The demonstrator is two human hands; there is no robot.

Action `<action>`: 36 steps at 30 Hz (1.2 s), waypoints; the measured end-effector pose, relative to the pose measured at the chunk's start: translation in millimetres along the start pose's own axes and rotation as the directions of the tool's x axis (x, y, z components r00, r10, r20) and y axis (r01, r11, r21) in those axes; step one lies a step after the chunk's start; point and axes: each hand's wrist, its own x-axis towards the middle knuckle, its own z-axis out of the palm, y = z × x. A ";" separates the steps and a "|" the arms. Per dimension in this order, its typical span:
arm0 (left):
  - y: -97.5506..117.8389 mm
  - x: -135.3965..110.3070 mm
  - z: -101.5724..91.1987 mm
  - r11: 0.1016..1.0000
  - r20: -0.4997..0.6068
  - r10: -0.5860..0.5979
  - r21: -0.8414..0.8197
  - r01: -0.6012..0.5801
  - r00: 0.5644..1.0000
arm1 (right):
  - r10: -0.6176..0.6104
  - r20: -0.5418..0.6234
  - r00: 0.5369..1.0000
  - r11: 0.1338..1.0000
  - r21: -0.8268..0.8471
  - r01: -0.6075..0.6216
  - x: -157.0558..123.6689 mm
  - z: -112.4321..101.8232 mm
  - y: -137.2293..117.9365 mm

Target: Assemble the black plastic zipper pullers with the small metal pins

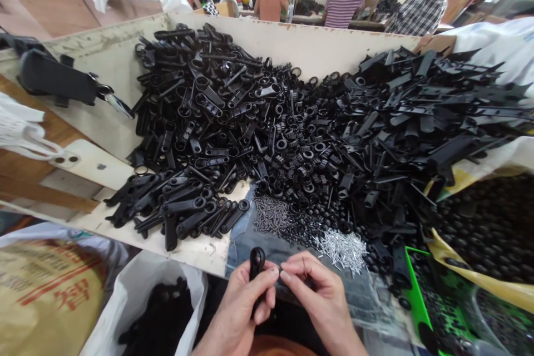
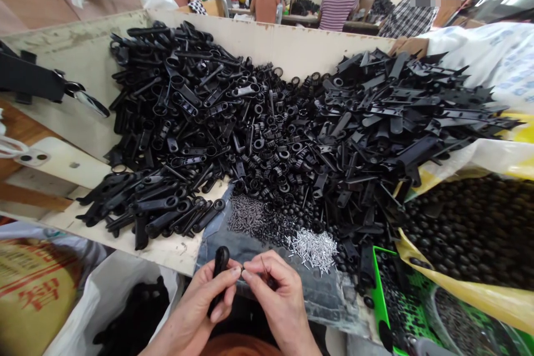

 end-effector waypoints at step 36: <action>-7.2 -6.3 -2.0 0.812 0.176 0.048 0.567 -0.141 0.983 | -0.051 0.134 0.990 0.984 -0.165 0.073 1.7 -12.2 -2.6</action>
